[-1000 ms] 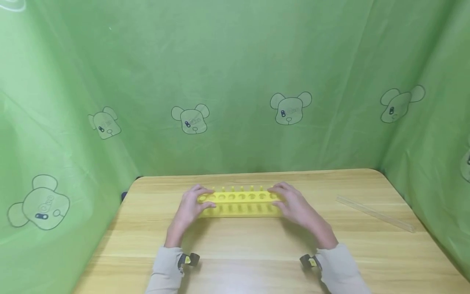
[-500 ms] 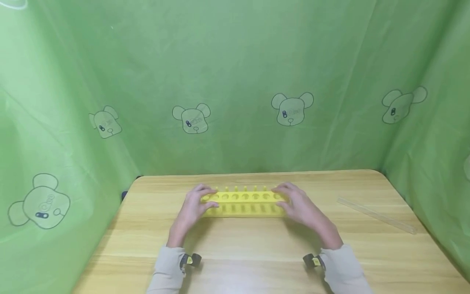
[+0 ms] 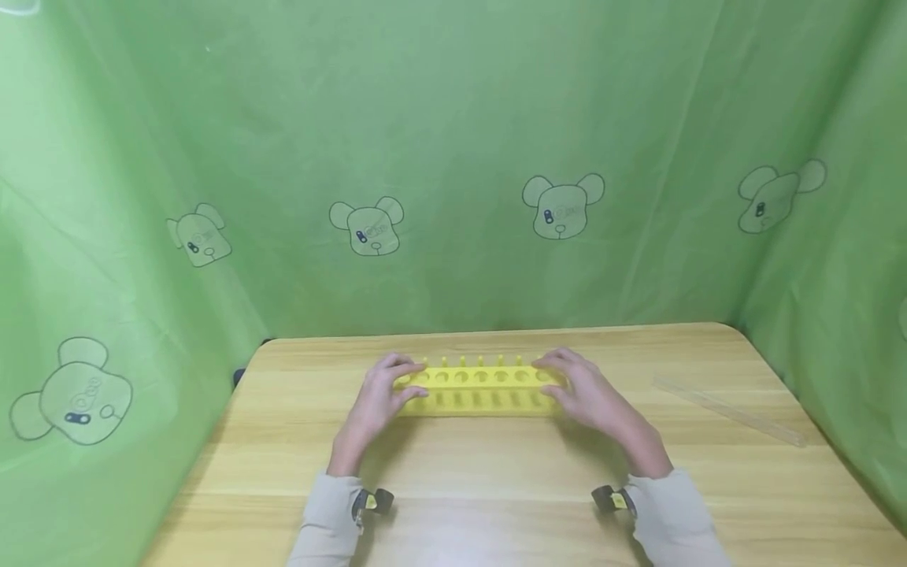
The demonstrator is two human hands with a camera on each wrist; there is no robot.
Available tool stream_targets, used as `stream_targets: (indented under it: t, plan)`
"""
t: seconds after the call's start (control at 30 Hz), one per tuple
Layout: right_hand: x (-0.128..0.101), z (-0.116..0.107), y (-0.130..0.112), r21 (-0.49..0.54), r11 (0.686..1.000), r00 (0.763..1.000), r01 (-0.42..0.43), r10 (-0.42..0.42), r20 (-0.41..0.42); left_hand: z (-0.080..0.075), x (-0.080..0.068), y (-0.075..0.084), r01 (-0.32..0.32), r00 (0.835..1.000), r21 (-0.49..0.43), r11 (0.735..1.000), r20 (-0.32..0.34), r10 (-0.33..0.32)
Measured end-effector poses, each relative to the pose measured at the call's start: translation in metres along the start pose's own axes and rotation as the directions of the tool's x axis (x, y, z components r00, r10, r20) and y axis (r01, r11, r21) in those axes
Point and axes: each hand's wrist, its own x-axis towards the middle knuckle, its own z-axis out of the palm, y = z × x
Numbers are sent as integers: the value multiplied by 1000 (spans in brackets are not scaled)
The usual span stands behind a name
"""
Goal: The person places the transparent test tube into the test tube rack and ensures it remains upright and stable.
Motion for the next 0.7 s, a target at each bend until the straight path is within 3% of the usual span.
stream_targets:
  t: [0.4,0.7]
  plan:
    - [-5,-1,3,18,1000,1000,-11,11,4,0,5,2,33,997,30,999,71,-35]
    - [-7,-7,6,12,1000,1000,9,-8,-14,3,8,10,29,998,17,999,49,-30]
